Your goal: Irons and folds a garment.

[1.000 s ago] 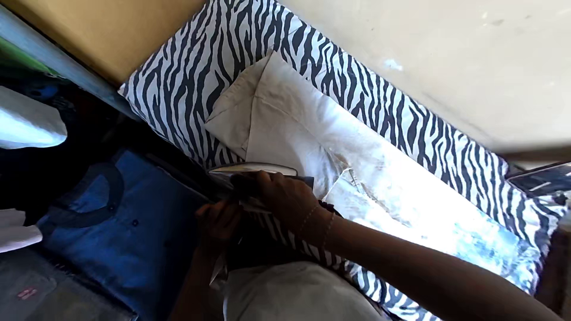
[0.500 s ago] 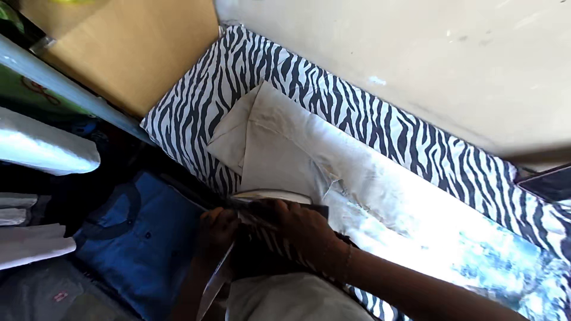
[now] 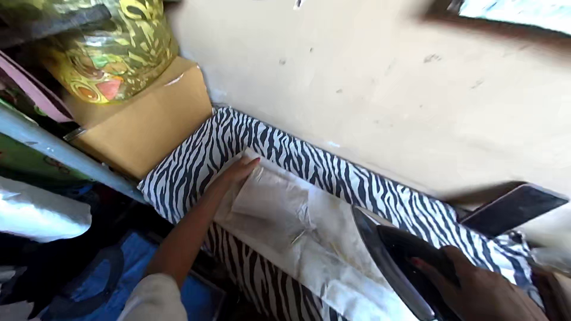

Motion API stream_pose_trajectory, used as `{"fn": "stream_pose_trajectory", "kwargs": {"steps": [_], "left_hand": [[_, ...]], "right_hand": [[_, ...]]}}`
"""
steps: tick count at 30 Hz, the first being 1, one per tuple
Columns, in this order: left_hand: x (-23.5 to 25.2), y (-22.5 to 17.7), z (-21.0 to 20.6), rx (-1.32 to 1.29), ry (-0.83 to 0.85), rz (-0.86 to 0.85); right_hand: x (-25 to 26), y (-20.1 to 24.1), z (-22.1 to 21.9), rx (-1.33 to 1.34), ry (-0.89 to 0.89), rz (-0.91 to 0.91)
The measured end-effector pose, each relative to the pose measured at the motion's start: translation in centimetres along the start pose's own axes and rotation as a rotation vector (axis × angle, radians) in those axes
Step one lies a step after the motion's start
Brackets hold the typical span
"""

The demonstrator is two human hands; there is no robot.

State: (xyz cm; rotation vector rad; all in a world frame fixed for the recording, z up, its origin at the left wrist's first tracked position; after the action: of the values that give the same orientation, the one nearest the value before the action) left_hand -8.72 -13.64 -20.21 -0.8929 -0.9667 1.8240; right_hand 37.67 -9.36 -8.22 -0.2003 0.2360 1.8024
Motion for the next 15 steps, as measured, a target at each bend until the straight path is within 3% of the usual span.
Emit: {"fn": "stream_pose_trajectory", "kwargs": {"steps": [3,6,11,13,15], "left_hand": [[-2.2,3.5,0.5,-0.049,0.003,0.144],[-6.1,5.1,0.1,-0.035,-0.021,0.236],[-9.2,6.3,-0.7,-0.021,-0.114,0.207],[-10.0,6.7,-0.8,-0.084,-0.152,0.156],[-10.9,7.5,-0.9,-0.115,-0.166,0.126]], "right_hand": [[1.4,3.5,1.9,0.060,-0.124,0.151],[4.1,11.5,2.9,0.089,-0.198,0.314],[10.3,27.0,0.1,0.042,0.104,0.406],[11.1,29.2,-2.9,-0.012,0.197,0.458],[10.2,27.5,-6.4,-0.070,0.273,0.467]]}}
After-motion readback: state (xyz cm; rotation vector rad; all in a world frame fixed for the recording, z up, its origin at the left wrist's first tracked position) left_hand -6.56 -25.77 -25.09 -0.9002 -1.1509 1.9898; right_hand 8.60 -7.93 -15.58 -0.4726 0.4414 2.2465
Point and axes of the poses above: each hand's wrist, its own x-axis towards the middle knuckle, its own z-axis out of the back of the hand, y = z × x, the point moved 6 cm from there along x, towards the middle knuckle, and after that the axes turned 8 degrees about -z, right-handed, at the moved point
